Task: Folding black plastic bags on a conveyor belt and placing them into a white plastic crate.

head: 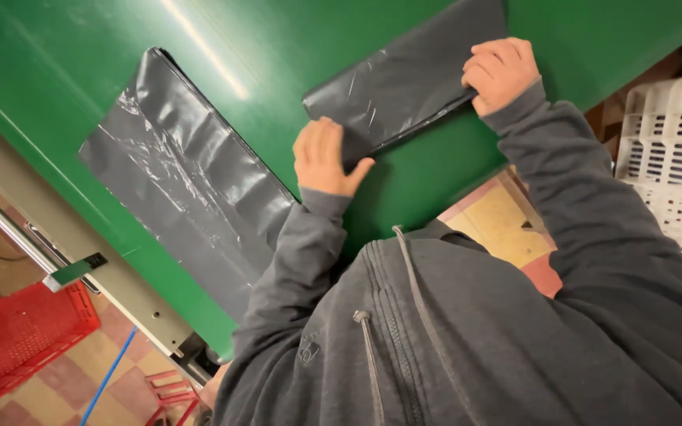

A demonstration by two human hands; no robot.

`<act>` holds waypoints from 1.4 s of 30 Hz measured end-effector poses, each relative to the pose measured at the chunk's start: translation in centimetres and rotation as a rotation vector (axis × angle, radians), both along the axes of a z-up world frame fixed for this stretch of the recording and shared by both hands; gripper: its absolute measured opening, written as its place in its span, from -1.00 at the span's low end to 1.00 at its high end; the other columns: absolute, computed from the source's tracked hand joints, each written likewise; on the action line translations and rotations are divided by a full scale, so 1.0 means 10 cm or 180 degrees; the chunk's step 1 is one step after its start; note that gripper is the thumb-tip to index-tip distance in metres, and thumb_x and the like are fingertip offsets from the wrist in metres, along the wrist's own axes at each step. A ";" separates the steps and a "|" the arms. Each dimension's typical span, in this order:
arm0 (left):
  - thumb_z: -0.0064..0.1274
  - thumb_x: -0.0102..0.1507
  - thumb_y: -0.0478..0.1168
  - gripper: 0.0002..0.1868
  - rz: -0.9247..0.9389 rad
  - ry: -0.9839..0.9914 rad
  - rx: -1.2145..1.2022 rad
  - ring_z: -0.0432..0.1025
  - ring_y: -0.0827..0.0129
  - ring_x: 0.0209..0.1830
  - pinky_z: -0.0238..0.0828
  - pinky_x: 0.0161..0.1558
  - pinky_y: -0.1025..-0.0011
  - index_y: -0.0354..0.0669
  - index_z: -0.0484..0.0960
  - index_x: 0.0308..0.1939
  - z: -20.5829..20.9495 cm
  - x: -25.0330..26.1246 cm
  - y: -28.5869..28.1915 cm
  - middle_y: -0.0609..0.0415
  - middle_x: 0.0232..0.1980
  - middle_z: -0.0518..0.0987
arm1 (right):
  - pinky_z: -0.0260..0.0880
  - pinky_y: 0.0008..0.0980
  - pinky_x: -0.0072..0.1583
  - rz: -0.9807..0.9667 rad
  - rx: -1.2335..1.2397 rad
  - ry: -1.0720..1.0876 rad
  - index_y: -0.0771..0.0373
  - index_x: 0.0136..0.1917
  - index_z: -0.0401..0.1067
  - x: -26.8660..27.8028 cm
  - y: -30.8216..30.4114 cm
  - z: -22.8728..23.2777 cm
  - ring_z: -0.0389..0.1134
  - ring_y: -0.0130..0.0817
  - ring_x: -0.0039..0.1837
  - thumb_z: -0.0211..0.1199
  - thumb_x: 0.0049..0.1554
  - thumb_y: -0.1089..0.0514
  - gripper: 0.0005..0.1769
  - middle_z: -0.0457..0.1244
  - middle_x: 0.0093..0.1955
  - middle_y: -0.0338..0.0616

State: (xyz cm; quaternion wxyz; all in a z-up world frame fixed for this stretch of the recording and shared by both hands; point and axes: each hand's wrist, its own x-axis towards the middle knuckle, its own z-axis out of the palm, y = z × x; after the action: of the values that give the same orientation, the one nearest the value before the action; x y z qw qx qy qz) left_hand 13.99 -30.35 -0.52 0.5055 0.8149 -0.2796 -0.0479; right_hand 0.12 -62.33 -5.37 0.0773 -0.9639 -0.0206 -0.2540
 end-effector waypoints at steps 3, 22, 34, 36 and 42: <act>0.28 0.13 -0.01 -0.41 -0.0690 -0.2236 0.1170 0.35 0.06 0.25 0.35 0.12 0.09 -0.17 0.51 0.16 -0.11 -0.09 0.03 -0.02 0.21 0.48 | 0.28 -0.22 0.35 -0.0058 -0.0125 0.0121 0.10 -0.12 0.43 0.05 0.13 0.23 0.32 -0.30 0.33 0.28 0.00 0.28 -0.83 0.34 0.02 -0.35; -0.16 0.36 0.30 -0.44 -0.1401 0.2125 0.0906 0.58 0.14 -0.17 0.50 -0.11 0.23 -0.08 0.66 -0.10 -1.25 0.77 -1.12 0.04 -0.19 0.71 | 0.32 -0.28 0.36 -0.0403 0.6286 0.0223 0.29 0.53 0.16 -0.52 0.63 -0.95 0.32 -0.30 0.36 -0.06 0.35 0.34 -0.52 0.21 0.46 -0.04; 0.15 0.27 0.22 -0.45 -0.0094 -0.1076 0.1166 0.50 0.04 -0.05 0.43 -0.19 0.11 -0.17 0.50 0.01 -0.21 0.10 0.03 0.00 -0.04 0.60 | 0.43 -0.15 0.18 -0.0541 0.3152 0.0008 0.31 0.40 0.18 -0.70 1.17 -0.04 0.32 -0.15 0.11 0.24 0.19 0.40 -0.45 0.18 0.19 0.06; 0.16 0.34 0.16 -0.44 -0.0311 -0.1102 0.1082 0.46 0.04 0.06 0.44 -0.09 0.15 -0.21 0.49 0.16 -0.05 -0.35 1.02 -0.03 0.08 0.55 | 0.43 -0.06 0.21 -0.0173 0.2042 0.0252 0.34 0.35 0.28 -0.70 1.72 0.14 0.31 0.00 0.15 0.26 0.12 0.39 -0.47 0.18 0.21 0.16; 0.08 0.23 0.34 -0.14 -0.0081 -0.1527 0.1853 0.26 -0.10 0.45 0.17 0.31 -0.22 -0.34 0.43 0.30 -0.26 -1.65 3.05 -0.18 0.39 0.40 | 0.19 0.07 0.50 0.2541 0.0462 0.0668 0.25 0.41 0.34 -0.37 2.89 0.06 0.20 0.07 0.52 0.21 0.11 0.15 -0.42 0.20 0.47 0.07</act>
State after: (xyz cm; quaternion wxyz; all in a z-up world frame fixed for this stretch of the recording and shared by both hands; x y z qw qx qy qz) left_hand -2.49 0.15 -3.16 0.1721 0.9090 -0.3748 0.0607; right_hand -3.58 -33.47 -4.80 0.2390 -0.8930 -0.3665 -0.1053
